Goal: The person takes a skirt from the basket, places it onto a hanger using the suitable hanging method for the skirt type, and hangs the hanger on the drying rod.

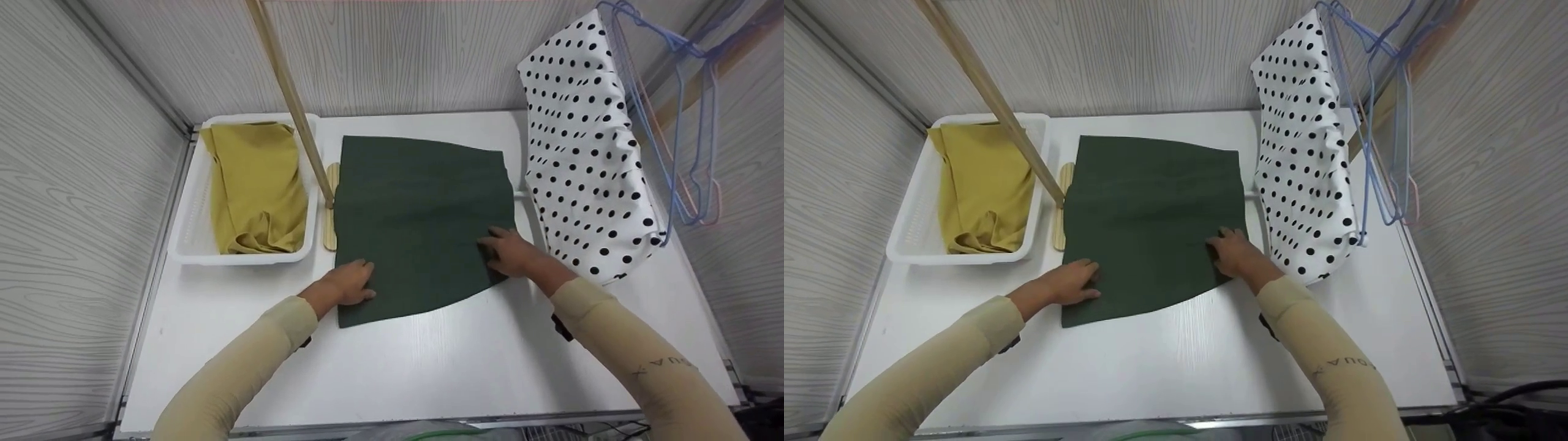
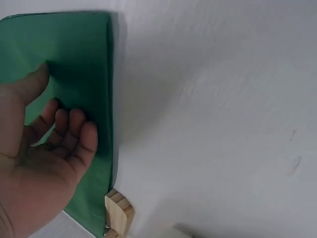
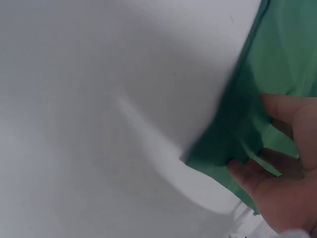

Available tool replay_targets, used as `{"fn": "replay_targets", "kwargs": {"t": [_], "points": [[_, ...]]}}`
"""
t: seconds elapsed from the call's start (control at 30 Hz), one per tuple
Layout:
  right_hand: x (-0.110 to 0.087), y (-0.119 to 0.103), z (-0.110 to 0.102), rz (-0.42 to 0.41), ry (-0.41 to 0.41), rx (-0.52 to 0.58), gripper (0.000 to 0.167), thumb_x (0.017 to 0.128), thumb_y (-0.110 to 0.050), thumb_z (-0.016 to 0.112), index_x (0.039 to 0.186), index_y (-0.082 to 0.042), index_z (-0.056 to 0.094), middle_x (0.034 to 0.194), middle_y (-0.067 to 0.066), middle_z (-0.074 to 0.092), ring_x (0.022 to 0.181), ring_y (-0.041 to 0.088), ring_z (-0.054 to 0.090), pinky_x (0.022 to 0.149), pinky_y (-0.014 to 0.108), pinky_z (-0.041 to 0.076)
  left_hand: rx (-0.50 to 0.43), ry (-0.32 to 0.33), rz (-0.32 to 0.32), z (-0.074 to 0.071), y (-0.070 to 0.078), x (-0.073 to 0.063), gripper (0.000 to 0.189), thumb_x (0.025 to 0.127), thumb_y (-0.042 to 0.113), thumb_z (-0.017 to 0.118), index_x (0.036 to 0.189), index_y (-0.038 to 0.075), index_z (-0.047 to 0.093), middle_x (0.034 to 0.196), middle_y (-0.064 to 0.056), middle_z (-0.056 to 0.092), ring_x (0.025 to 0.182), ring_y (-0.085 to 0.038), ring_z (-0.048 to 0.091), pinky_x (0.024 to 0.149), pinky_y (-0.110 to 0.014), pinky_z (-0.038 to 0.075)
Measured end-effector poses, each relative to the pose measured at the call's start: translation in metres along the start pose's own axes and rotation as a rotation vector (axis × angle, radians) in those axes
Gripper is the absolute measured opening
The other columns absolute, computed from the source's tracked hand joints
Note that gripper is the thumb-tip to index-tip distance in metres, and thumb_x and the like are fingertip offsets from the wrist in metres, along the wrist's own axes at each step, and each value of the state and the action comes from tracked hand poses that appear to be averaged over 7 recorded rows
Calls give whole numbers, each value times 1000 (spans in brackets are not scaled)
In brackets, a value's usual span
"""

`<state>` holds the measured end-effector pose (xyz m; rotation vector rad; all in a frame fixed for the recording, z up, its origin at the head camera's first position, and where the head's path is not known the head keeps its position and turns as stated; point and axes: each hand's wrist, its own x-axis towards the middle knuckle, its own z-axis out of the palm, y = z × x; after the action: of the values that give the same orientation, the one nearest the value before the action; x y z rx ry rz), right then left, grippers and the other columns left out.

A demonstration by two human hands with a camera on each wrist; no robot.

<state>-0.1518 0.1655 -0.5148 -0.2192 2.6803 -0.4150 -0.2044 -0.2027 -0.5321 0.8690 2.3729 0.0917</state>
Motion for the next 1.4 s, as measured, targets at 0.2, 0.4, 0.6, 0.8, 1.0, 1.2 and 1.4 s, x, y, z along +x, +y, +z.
{"fn": "replay_targets", "kwargs": {"t": [0.2,0.4,0.6,0.8,1.0,1.2,1.4], "points": [[-6,3,-39,-49,122,-26,39,96,-7,60,132,6,55,136,30,52,126,46,50,105,57,42,199,425,67,-31,-11,-12,34,100,24,59,122,-2,61,110,-18,66,103,-33,65,88,-47,52],[-19,1,-92,13,250,-48,30,95,-6,61,124,1,62,128,27,56,122,44,51,101,57,43,218,775,105,-62,-34,-25,22,95,15,64,106,-4,64,94,-19,65,87,-35,64,76,-48,52],[-37,0,-145,11,408,-80,28,94,-6,61,121,2,64,125,27,58,122,47,49,101,59,42,202,925,49,-76,-65,-39,21,93,13,64,102,-6,65,89,-21,64,80,-37,61,69,-48,49],[-60,-1,-195,1,595,-149,25,94,-5,58,118,2,63,119,28,61,116,48,52,98,61,42,268,1072,39,-73,-100,-51,25,92,19,65,90,-5,62,82,-21,61,74,-39,59,62,-49,45],[-86,3,-227,-14,958,-170,19,94,-3,55,108,3,65,103,25,68,91,40,61,77,50,48,253,1031,15,-48,-122,-56,43,94,39,60,89,-4,59,84,-21,59,80,-41,58,66,-51,45],[-104,25,-243,213,1159,-79,23,96,-5,49,110,5,65,104,25,65,90,32,57,77,28,35,186,785,-74,-15,-129,-56,56,94,56,54,98,0,60,94,-18,59,90,-37,57,78,-51,46],[-117,53,-246,431,1111,-89,32,99,-18,52,119,6,61,117,23,62,101,35,55,82,35,35,247,858,-4,-9,-137,-40,65,93,65,47,96,1,62,91,-17,63,89,-37,60,79,-50,49]]}}
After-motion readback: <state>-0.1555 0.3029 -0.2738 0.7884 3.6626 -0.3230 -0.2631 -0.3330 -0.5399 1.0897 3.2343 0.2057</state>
